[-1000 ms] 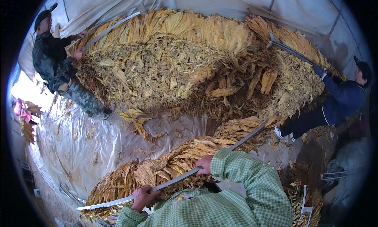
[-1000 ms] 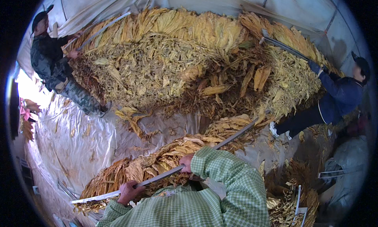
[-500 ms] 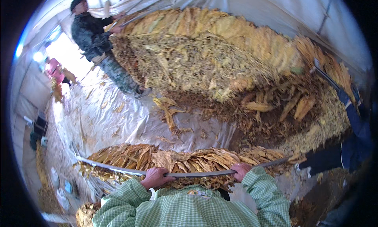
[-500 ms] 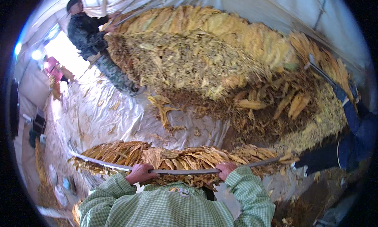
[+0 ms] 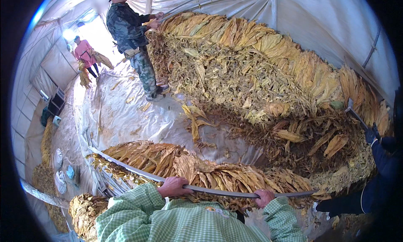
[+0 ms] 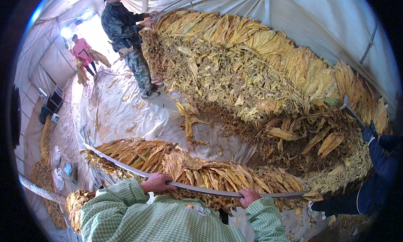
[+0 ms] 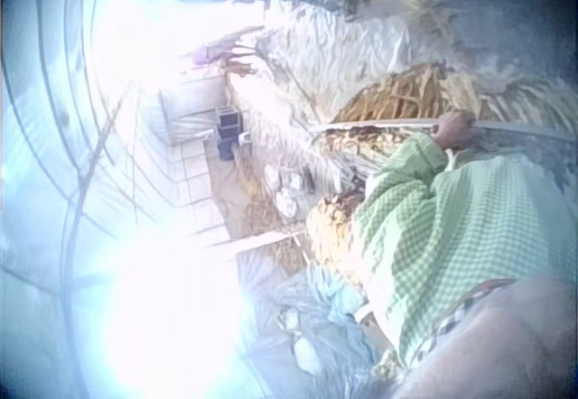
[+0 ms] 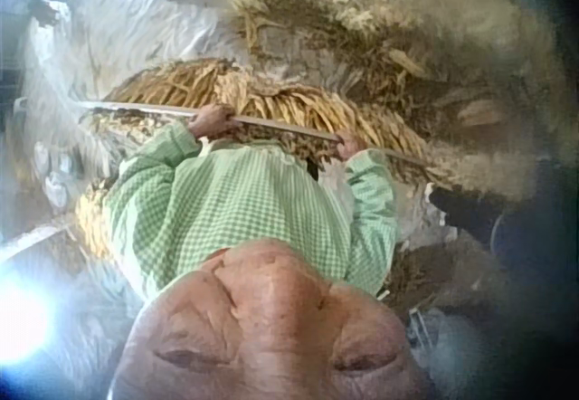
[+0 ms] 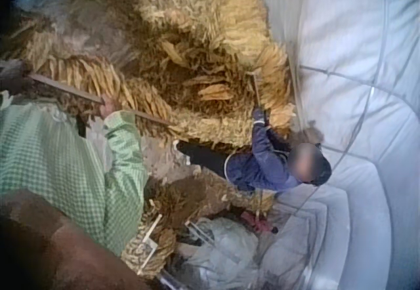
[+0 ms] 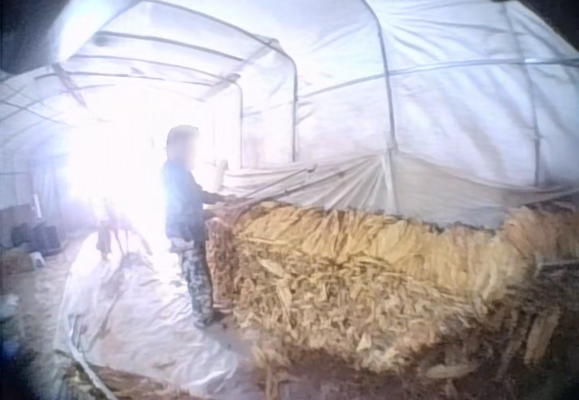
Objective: The person walks from a covered area into an outdoor yard, picks up a dried yellow leaf, and then carries two metal racks loaded with dried leaves into a storage shed. The person places the racks among other stored leaves.
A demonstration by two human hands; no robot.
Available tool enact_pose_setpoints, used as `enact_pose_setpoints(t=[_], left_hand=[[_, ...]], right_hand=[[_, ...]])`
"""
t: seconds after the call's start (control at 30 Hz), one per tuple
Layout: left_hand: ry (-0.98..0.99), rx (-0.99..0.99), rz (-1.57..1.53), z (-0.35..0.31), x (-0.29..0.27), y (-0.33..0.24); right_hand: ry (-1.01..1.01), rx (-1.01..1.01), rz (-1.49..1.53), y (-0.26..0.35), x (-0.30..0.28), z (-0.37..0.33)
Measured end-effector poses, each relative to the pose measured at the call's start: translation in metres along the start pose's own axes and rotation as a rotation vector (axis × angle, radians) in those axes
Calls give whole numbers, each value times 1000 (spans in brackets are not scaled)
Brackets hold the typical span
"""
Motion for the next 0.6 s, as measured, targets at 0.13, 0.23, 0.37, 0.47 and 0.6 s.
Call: enact_pose_setpoints(t=[0.13,0.23,0.37,0.47,0.6], left_hand=[[41,-36,-26,6,-6,4],[36,13,-25,15,-12,9],[18,14,-52,16,-6,20],[-46,15,-94,7,-19,3],[-5,-69,-94,1,-18,-4]], right_hand=[[-46,-39,-22,3,-6,6],[-62,4,-29,7,-11,5],[-130,-38,-16,12,-10,4],[-178,-31,-20,15,-13,2],[-49,17,-33,14,-12,2]])
Point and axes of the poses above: each hand's wrist, its own z-axis towards the middle knuckle, its own x-axis out of the palm, y = z × x, the point moved 1 cm from there along z, towards the middle knuckle, and after that the axes turned 8 degrees about -z, right-handed, at the moved point
